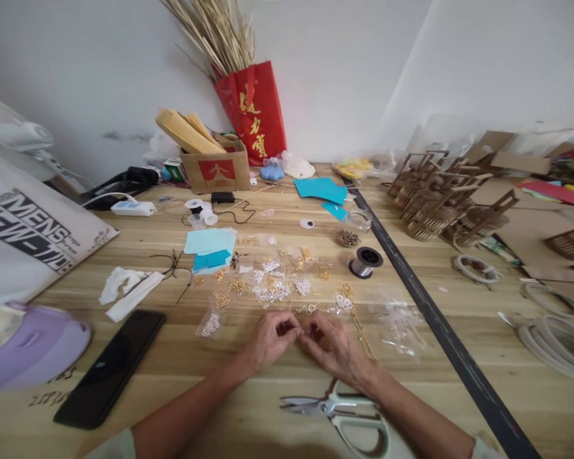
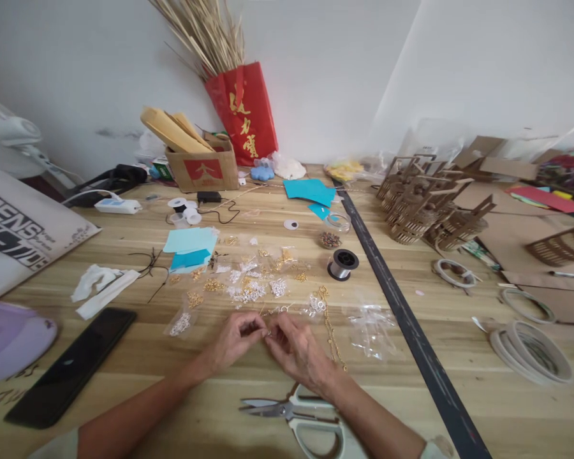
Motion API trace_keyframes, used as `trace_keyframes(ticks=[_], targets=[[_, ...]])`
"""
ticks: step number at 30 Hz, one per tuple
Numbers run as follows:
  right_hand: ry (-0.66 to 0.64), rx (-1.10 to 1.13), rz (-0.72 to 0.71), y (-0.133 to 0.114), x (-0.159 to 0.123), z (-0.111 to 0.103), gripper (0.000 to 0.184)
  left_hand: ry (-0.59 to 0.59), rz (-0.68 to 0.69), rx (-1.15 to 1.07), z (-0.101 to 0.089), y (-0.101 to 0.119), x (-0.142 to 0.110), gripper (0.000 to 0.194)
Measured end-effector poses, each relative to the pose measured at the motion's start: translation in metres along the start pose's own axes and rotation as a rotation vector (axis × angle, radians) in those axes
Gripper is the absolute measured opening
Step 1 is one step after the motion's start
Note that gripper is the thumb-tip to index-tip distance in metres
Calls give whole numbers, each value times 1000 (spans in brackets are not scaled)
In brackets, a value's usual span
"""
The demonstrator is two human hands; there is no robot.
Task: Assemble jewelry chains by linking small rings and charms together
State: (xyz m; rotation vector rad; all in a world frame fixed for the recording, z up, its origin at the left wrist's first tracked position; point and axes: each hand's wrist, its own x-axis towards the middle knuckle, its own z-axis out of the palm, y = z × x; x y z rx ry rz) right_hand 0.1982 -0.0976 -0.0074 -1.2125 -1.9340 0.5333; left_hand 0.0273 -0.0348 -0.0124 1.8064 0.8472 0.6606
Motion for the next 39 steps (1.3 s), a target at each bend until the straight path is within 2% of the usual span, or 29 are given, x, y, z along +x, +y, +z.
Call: trace_keyframes(ticks=[10, 24, 39], targets=[[-17, 31, 20, -1, 2, -3, 8, -86, -109, -161, -7, 10, 3, 21], [25, 66, 73, -4, 4, -4, 12, -58, -114, -137, -6, 12, 3, 15], [-22, -16, 41, 2, 0, -1, 12, -74, -152, -184, -4, 8, 3, 16]])
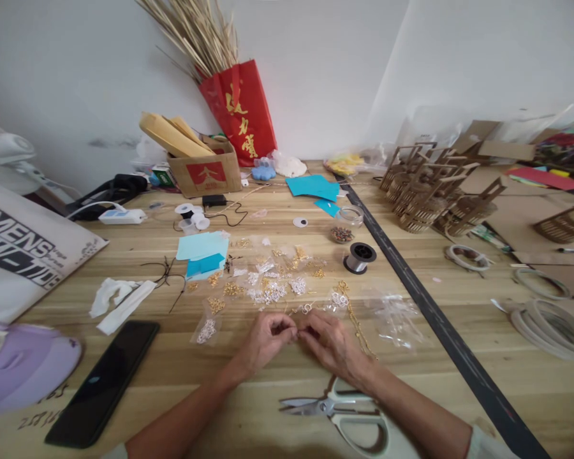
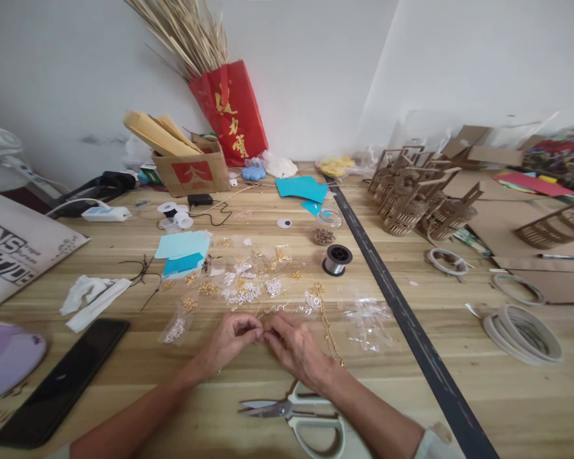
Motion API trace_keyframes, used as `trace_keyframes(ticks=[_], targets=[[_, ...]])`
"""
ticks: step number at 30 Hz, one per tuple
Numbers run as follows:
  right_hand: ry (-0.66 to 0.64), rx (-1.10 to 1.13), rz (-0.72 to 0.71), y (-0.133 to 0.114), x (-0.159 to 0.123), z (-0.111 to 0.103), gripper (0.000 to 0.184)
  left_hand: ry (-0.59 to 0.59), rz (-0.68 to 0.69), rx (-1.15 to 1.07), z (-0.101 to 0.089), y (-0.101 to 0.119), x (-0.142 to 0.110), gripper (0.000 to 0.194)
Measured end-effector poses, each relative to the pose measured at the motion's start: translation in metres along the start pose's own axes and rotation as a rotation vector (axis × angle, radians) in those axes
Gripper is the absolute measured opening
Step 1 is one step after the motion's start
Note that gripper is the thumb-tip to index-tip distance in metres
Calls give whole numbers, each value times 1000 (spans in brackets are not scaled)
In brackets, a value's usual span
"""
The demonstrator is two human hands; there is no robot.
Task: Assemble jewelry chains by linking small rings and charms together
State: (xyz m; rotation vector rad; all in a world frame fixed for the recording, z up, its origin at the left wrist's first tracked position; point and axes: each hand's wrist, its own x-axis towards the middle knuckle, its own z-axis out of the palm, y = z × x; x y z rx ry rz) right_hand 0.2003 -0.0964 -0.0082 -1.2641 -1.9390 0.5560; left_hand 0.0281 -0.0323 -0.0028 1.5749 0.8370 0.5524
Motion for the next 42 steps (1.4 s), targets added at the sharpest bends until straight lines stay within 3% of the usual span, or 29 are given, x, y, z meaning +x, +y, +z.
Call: trace_keyframes(ticks=[17, 29, 42], targets=[[14, -20, 50, -2, 1, 0, 14, 7, -90, -105, 2, -2, 2, 11], [-14, 112, 137, -3, 2, 0, 13, 61, -12, 43, 4, -3, 1, 6], [-89, 438, 347, 7, 2, 5, 17, 168, 416, 404, 8, -20, -2, 12]])
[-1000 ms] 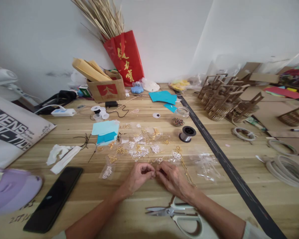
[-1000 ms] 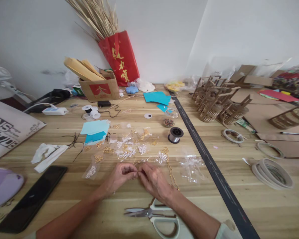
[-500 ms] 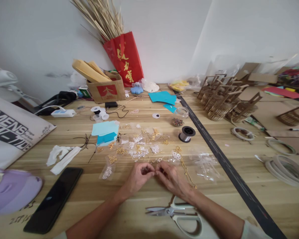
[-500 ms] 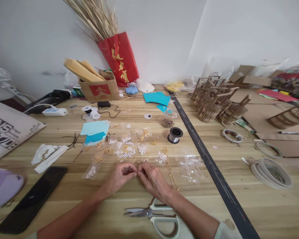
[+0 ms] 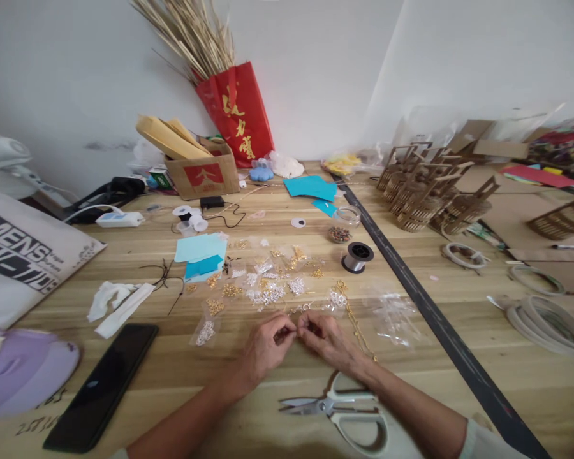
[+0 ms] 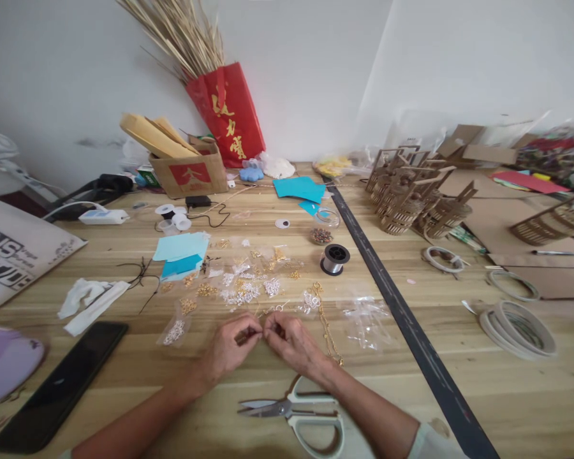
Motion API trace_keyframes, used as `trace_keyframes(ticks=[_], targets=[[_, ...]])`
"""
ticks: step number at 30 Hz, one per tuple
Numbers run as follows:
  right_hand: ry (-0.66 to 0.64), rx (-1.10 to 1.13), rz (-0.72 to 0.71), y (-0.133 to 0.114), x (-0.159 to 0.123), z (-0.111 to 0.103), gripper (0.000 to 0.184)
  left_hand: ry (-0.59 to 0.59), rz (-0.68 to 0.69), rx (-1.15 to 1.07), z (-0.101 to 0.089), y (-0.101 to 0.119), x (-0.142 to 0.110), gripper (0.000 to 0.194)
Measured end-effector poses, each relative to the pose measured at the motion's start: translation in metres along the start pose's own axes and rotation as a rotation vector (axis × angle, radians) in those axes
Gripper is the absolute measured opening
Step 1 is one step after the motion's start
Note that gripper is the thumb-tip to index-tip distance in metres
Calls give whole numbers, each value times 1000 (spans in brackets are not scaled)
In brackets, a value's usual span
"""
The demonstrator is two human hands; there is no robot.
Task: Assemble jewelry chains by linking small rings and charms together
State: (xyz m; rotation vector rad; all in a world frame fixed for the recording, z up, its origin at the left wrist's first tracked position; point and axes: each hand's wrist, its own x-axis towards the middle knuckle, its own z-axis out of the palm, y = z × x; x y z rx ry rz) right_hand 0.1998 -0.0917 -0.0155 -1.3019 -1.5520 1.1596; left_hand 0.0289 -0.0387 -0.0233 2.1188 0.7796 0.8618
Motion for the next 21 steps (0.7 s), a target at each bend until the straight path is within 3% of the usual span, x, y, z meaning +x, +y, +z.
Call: trace_keyframes(ticks=[11, 21], targets=[[-107, 269, 185, 1, 5, -4, 26, 24, 258, 111, -4, 3, 0, 16], [-135, 266, 211, 1, 6, -8, 22, 32, 380, 148, -7, 5, 2, 11]])
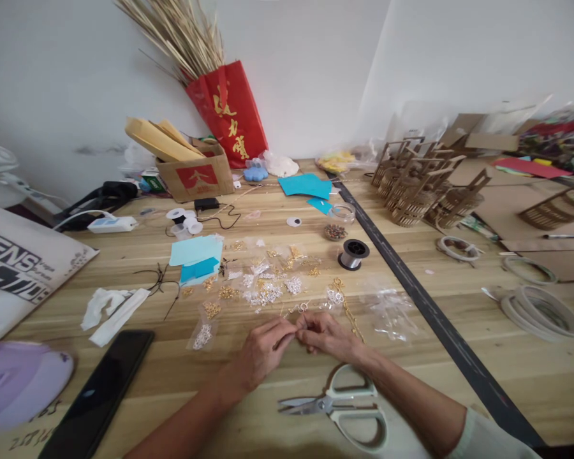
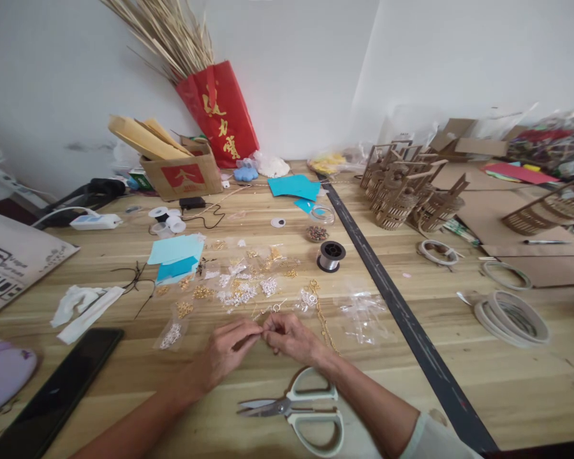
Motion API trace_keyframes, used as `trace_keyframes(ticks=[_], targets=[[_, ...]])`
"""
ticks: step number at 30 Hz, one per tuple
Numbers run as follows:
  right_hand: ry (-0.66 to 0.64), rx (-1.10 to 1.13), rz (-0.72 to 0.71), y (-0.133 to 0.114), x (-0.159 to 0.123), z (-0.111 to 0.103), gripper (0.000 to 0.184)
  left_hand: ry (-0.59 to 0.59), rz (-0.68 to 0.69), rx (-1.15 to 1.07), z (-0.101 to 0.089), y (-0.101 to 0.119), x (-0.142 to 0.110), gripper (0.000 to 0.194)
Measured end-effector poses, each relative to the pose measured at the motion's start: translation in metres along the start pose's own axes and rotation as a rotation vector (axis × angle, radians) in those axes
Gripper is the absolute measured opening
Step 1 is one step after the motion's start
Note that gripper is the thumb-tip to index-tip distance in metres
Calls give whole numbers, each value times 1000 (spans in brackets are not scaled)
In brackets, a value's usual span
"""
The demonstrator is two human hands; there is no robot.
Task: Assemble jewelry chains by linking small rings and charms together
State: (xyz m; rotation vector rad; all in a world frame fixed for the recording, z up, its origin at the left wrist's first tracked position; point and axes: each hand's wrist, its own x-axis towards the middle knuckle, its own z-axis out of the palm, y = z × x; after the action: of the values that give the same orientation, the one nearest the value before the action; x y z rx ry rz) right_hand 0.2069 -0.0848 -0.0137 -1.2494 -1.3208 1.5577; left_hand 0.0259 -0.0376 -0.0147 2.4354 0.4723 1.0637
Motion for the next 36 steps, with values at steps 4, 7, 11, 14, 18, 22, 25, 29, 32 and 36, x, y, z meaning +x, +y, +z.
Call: trace_keyframes(ticks=[4, 7, 11, 14, 18, 22, 25, 29, 32, 36], targets=[[2, 2, -13, 2, 0, 0, 23, -8, 34, 0, -1, 0, 0, 13], [0, 9, -17, 2, 0, 0, 23, -18, 57, 7, -2, 0, 0, 15], [-7, 17, -11, 0, 0, 0, 24, -16, 74, 36, -2, -1, -1, 17], [3, 24, -10, -1, 0, 0, 26, -1, 86, 63, -1, -1, -1, 17], [3, 34, -4, -1, 1, 1, 29, 19, 87, 104, 0, -2, -2, 18], [14, 46, -5, 0, 1, 2, 30, -15, 43, 117, 0, -3, -5, 19], [22, 37, -2, 0, 1, 3, 31, -42, 23, 120, -1, -4, -5, 18], [18, 30, -2, 1, 0, 3, 31, -36, 23, 138, -1, -3, -4, 17], [31, 25, -23, 2, 0, 4, 31, 2, -9, 117, 1, -2, -4, 16], [47, 13, -35, 3, 1, 5, 30, 27, -159, 6, 4, -2, -2, 15]])
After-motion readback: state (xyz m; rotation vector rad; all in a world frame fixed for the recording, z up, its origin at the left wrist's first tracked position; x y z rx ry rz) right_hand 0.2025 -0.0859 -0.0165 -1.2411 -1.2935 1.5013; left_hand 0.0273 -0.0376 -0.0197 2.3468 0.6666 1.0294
